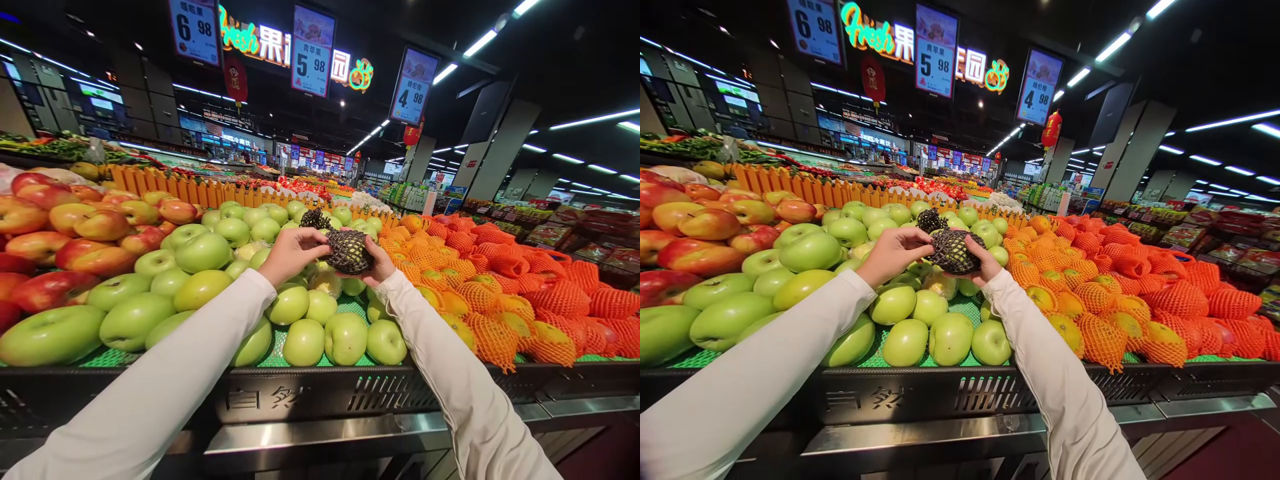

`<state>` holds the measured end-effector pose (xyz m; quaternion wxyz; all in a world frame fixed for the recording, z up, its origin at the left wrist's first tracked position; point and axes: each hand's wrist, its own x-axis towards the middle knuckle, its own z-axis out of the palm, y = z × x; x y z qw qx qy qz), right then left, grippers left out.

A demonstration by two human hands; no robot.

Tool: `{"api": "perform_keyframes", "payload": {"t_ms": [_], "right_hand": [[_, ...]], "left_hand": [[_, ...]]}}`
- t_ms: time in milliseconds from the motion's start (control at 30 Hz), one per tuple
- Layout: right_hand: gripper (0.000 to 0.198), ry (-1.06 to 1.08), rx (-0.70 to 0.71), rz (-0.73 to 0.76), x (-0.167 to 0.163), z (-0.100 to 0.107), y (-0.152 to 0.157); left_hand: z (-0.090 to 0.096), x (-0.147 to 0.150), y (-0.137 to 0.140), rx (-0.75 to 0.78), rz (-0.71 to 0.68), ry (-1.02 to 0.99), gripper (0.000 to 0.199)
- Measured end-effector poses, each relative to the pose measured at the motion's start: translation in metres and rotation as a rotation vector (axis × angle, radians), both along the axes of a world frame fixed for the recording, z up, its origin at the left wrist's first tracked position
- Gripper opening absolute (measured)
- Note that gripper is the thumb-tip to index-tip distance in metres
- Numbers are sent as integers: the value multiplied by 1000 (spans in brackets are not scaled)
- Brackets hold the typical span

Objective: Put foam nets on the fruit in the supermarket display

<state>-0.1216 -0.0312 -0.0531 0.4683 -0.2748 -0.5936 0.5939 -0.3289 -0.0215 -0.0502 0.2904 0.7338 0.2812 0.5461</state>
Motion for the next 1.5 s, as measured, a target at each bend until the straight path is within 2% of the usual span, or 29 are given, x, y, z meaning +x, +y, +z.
{"api": "perform_keyframes", "payload": {"t_ms": [100,200,300,467,533,600,667,733,800,900,1000,1067,1233,1367,1433,1500], "right_hand": [[82,-38,-13,26,5,-1,3],[75,-115,21,-24,10,-1,7],[69,-224,112,-17,11,0,8],[56,-393,311,78,3,5,6],[51,-500,414,4,6,9,6],[50,-665,559,-156,15,14,5],[53,-919,706,-334,26,18,3],[56,-1188,793,-401,34,19,-2],[59,-1392,794,-315,32,15,-6],[71,-1561,761,-183,15,1,-9],[87,-1592,772,-206,5,-14,-5],[87,-1525,787,-156,11,-17,-2],[94,-1434,691,111,39,-1,-3],[93,-1517,590,94,30,10,-9],[91,-1562,577,56,22,10,-8],[86,-1515,593,67,21,9,-4]], "left_hand": [[-1,-1,-2,-35,-34,27,30],[-3,0,-4,-81,-44,65,39],[-2,0,-6,-64,-43,117,34],[-3,-1,-6,-58,-197,352,30],[-6,-1,-3,-40,-198,408,26],[-9,-1,1,-2,-160,444,26],[-11,-1,5,53,-76,481,33],[-12,-1,8,98,40,517,36],[-12,-2,9,112,131,548,33],[-10,-4,8,120,170,604,29],[-9,-5,8,130,217,619,28],[-8,-5,7,125,275,607,28],[-6,-5,5,104,393,473,25],[-3,-5,4,104,461,361,22],[-3,-6,7,145,508,342,23],[-4,-6,10,193,575,331,28]]}}
